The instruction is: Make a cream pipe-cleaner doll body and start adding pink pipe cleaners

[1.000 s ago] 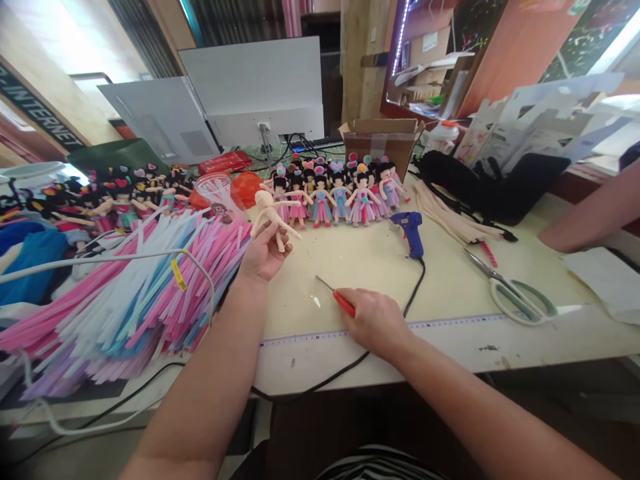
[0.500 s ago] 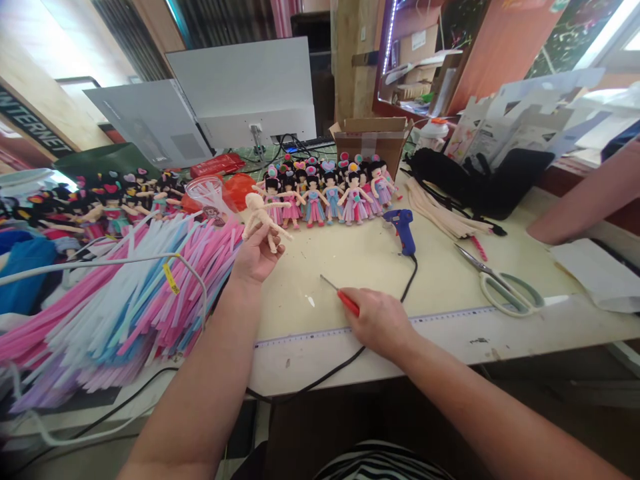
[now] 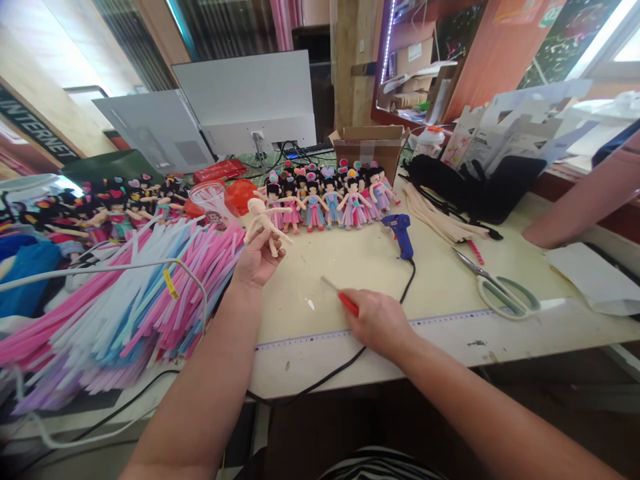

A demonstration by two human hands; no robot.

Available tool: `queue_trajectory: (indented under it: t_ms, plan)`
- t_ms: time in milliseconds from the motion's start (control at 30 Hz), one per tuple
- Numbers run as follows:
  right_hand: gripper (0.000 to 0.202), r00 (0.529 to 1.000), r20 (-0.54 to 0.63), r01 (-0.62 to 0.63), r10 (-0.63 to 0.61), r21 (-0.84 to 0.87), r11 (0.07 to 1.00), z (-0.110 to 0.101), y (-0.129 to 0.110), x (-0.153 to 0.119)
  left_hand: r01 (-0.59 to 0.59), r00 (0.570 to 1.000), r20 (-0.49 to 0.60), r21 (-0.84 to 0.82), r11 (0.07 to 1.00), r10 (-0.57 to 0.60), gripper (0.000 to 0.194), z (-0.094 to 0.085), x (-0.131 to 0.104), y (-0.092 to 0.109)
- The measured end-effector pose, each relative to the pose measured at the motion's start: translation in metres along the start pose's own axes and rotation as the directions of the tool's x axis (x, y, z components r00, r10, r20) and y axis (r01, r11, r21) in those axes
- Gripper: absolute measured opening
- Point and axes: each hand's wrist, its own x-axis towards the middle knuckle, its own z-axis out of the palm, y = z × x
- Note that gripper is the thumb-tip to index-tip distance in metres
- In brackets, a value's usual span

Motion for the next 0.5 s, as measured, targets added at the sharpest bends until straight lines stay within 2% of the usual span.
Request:
queue_trajectory:
  t_ms: [67,200,333,367,433,500]
  plan:
    - [0.033,0.998,-0.003,0.068,-0.068,0.059,0.996,-0.002,0.001,-0.002,0.003,1.000,0.000,-0.007,1.000,-0.003,0.015,0.000,0.000,0.000]
    - [0.035,0.984,-0.177,0.052,-0.032,0.110,0.993,-0.007,0.007,-0.003,0.003,1.000,0.024,-0.020,1.000,-0.003,0.012,0.001,0.000,0.000]
    - [0.033,0.995,-0.047,0.090,-0.085,0.109,0.990,-0.009,0.004,-0.003,0.005,1.000,0.019,-0.007,1.000,-0.004,0.011,0.001,-0.001,0.000]
    - [0.033,0.994,-0.051,0.099,-0.093,0.140,0.985,-0.010,0.004,-0.003,0.004,1.000,0.018,-0.001,1.000,-0.004,0.012,0.001,-0.001,0.000]
    - [0.032,0.994,-0.097,0.077,-0.057,0.210,0.975,-0.011,0.006,-0.001,0.000,1.000,0.023,0.009,1.000,0.000,0.012,0.000,0.000,0.001]
    - [0.029,0.997,-0.073,-0.001,0.024,0.300,0.954,-0.013,0.010,0.003,0.003,1.000,0.029,0.019,1.000,-0.003,0.012,0.000,0.000,0.000]
